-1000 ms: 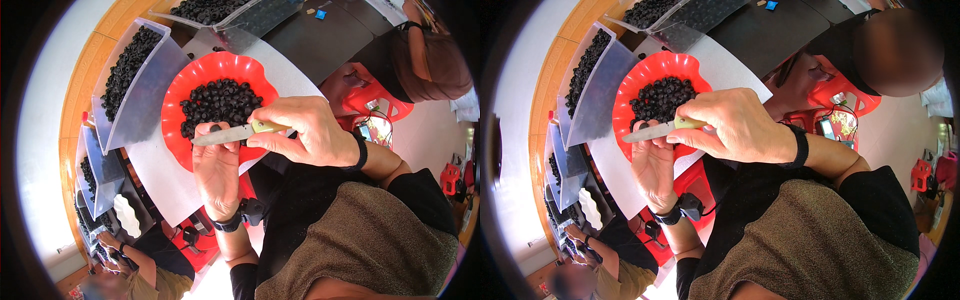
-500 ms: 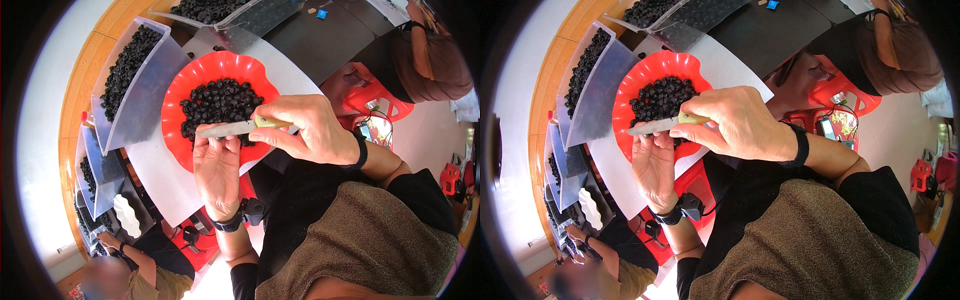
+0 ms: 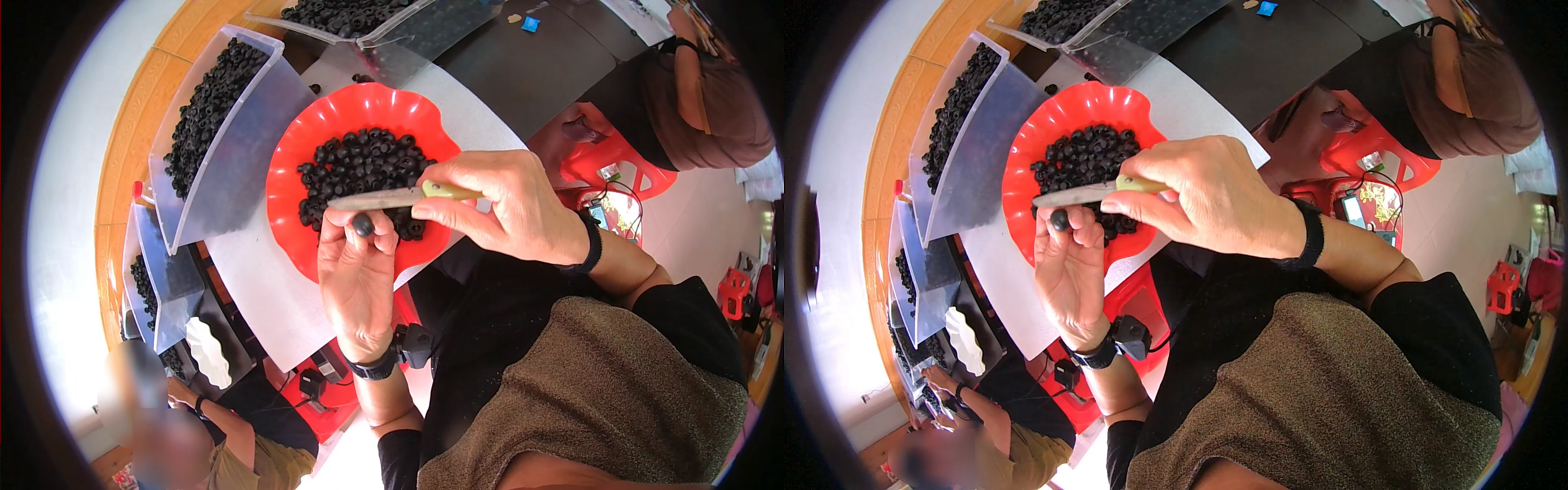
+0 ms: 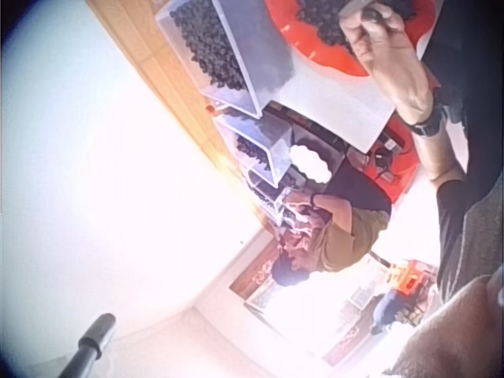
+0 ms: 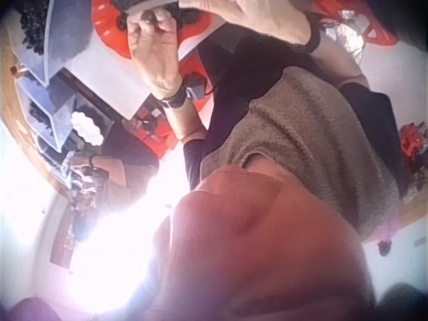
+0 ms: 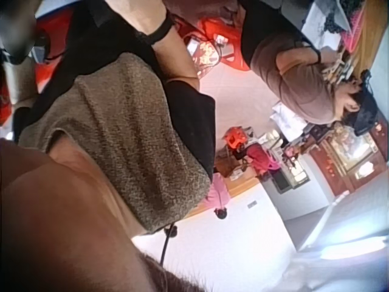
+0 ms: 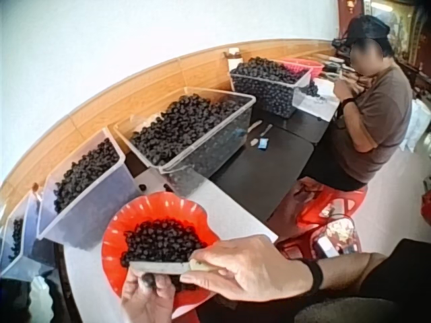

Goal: Removing excess plastic flash from small black circular rings using a handheld knife.

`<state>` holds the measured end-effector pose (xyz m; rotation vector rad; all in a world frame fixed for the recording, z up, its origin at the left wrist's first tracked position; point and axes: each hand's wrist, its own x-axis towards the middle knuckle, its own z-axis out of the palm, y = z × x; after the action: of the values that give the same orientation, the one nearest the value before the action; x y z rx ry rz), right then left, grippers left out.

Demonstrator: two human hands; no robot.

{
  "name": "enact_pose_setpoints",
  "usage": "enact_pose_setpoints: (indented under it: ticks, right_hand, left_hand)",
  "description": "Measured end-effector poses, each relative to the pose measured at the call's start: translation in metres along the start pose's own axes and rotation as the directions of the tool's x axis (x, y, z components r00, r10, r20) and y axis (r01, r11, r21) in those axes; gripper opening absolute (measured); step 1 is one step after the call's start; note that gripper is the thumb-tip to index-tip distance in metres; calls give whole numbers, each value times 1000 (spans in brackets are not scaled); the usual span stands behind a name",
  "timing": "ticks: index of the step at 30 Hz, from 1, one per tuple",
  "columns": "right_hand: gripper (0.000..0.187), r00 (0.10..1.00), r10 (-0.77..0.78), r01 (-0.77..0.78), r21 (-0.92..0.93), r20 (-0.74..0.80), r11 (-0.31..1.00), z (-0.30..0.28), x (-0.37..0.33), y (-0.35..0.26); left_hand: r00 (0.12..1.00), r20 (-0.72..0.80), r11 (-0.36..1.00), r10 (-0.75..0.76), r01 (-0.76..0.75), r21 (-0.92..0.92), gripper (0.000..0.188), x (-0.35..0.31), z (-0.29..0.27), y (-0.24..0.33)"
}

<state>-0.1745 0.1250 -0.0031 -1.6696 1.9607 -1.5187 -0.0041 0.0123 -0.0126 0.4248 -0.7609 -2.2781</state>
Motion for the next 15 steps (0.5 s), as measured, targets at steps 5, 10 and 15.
enact_pose_setpoints:
  ticks: [5, 10, 15]
  right_hand:
    - [33, 998, 52, -47, 130, -38, 990, 1, 2, 3]
    - [27, 983, 146, -171, 274, 111, 946, -5, 4, -5]
    - [26, 979, 104, -162, 359, 176, 919, -1, 4, -16]
  left_hand:
    - [986, 168, 999, -19, 13, 36, 19, 1, -4, 2]
    - [979, 204, 997, 8, -23, 69, 29, 0, -6, 0]
    - [977, 207, 990, 43, -69, 121, 33, -7, -4, 0]
